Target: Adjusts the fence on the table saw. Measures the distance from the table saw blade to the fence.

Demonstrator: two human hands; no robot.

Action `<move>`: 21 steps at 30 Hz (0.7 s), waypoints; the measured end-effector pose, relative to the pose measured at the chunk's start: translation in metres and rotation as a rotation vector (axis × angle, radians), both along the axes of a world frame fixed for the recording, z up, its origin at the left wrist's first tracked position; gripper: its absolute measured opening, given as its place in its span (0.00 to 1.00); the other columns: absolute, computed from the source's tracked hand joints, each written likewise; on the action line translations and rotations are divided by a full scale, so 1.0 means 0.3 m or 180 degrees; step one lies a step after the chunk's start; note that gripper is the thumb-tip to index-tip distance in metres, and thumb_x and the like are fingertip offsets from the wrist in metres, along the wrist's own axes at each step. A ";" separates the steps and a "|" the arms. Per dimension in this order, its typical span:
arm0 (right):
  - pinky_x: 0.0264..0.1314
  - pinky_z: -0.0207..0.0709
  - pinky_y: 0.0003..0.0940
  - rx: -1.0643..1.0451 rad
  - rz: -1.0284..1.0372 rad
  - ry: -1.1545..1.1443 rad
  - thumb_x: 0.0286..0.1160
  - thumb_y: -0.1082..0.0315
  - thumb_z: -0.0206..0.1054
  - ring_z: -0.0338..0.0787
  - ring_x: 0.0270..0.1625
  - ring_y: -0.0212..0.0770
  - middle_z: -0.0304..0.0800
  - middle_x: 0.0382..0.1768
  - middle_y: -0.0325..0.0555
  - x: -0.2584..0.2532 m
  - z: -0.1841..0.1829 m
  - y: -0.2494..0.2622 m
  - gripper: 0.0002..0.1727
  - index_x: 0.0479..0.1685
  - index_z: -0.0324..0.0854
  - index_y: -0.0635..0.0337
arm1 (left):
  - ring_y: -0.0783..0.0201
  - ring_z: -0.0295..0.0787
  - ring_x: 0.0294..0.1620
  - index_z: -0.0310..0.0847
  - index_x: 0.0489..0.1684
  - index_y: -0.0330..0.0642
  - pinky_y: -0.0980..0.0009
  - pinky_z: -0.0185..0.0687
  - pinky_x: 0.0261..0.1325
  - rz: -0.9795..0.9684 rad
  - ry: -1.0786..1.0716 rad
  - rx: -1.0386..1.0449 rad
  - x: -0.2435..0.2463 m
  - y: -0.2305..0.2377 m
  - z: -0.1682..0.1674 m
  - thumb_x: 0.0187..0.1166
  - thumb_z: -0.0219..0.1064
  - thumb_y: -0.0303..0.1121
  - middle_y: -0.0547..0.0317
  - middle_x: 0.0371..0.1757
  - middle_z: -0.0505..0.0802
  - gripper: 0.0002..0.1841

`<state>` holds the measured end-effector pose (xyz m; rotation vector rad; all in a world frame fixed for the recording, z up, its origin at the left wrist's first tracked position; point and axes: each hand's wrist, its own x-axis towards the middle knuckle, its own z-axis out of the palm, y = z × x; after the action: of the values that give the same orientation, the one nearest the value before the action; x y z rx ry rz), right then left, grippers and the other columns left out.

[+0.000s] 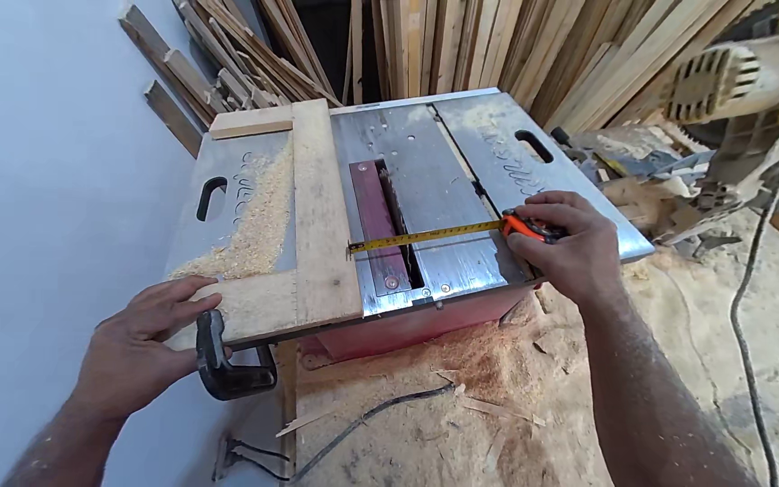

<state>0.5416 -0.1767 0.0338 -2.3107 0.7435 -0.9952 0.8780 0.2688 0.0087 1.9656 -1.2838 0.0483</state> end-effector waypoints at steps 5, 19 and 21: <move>0.56 0.83 0.37 -0.0003 -0.0017 -0.0031 0.56 0.53 0.80 0.87 0.61 0.35 0.88 0.64 0.40 -0.004 -0.004 -0.006 0.20 0.50 0.94 0.46 | 0.55 0.77 0.81 0.95 0.54 0.59 0.54 0.72 0.84 0.0011 0.0094 0.0037 -0.004 0.002 -0.001 0.48 0.83 0.58 0.65 0.75 0.87 0.30; 0.52 0.83 0.34 -0.0132 0.0024 0.0019 0.56 0.54 0.78 0.87 0.57 0.31 0.88 0.62 0.38 -0.009 -0.003 -0.014 0.19 0.50 0.94 0.45 | 0.55 0.79 0.79 0.95 0.52 0.57 0.54 0.71 0.83 0.0046 -0.0033 0.0009 -0.018 -0.007 0.010 0.50 0.82 0.59 0.63 0.72 0.89 0.29; 0.52 0.83 0.34 -0.0121 0.0030 0.0000 0.56 0.54 0.78 0.87 0.57 0.32 0.88 0.62 0.38 -0.009 -0.007 -0.017 0.19 0.50 0.95 0.45 | 0.55 0.79 0.79 0.95 0.53 0.59 0.54 0.72 0.83 0.0047 -0.0060 0.0002 -0.014 -0.007 0.010 0.49 0.82 0.57 0.63 0.72 0.89 0.29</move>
<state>0.5390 -0.1817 0.0319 -2.3446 0.7189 -1.0132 0.8738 0.2668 0.0117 1.9797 -1.2816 0.0740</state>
